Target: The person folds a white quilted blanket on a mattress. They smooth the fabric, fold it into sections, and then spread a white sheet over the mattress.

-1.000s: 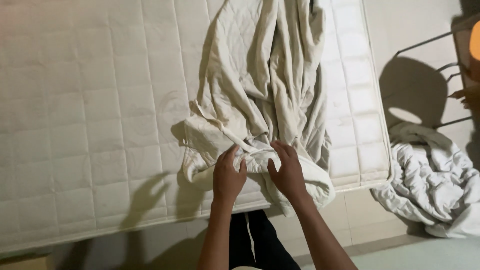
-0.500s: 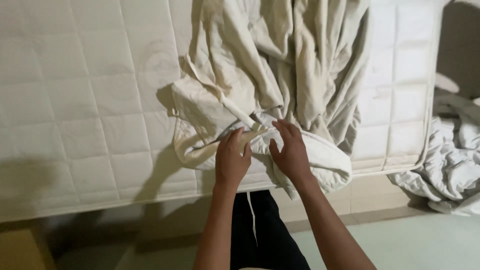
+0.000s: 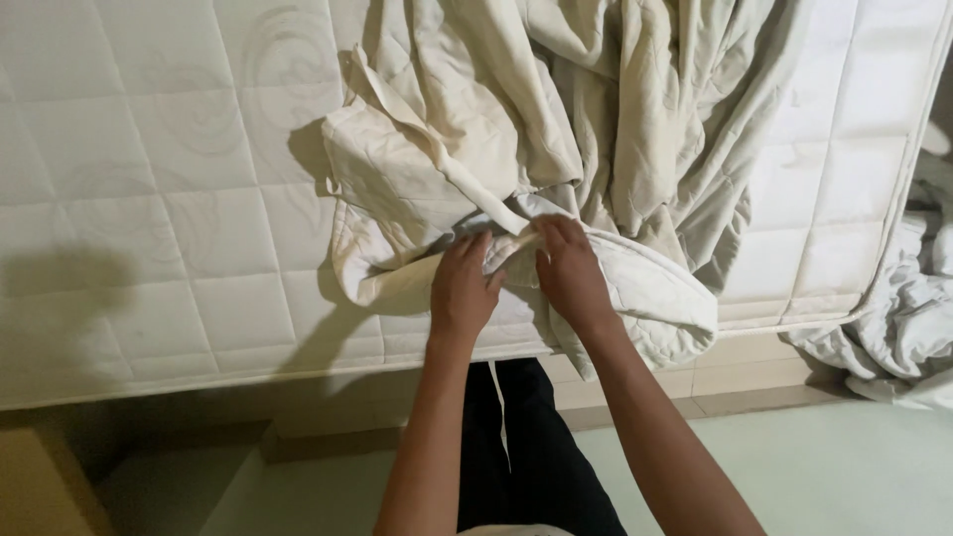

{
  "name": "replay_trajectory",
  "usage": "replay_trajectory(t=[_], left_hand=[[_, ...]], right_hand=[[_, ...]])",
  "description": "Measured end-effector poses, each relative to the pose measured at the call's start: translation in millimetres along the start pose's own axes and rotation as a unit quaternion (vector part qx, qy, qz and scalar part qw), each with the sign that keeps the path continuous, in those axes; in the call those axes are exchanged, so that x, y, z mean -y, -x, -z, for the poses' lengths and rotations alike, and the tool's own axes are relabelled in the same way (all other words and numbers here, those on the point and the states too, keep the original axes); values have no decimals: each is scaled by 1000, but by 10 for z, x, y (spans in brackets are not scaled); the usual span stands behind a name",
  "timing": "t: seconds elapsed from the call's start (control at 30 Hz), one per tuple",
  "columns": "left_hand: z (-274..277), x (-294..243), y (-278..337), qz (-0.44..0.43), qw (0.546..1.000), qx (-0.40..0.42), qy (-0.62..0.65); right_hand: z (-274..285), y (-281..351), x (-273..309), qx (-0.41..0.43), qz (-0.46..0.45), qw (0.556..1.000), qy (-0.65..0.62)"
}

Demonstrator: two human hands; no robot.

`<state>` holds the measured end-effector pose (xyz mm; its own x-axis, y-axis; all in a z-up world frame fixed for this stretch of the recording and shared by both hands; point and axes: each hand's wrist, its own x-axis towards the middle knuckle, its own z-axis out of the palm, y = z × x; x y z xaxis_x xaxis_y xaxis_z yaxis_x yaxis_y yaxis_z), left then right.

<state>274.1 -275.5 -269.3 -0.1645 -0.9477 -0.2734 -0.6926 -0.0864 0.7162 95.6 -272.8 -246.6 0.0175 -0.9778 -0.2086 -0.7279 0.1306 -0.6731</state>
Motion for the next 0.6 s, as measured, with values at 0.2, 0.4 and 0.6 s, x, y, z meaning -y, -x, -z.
replay_trajectory(t=[0.2, 0.4, 0.6], left_hand=[[-35, 39, 138, 6, 1000, 21, -17], [130, -80, 208, -7, 1000, -8, 2], [129, -62, 323, -13, 1000, 2, -13]], right_hand=[[-33, 60, -54, 15, 35, 998, 48], [49, 186, 114, -15, 46, 998, 47], [63, 281, 157, -17, 48, 998, 45]])
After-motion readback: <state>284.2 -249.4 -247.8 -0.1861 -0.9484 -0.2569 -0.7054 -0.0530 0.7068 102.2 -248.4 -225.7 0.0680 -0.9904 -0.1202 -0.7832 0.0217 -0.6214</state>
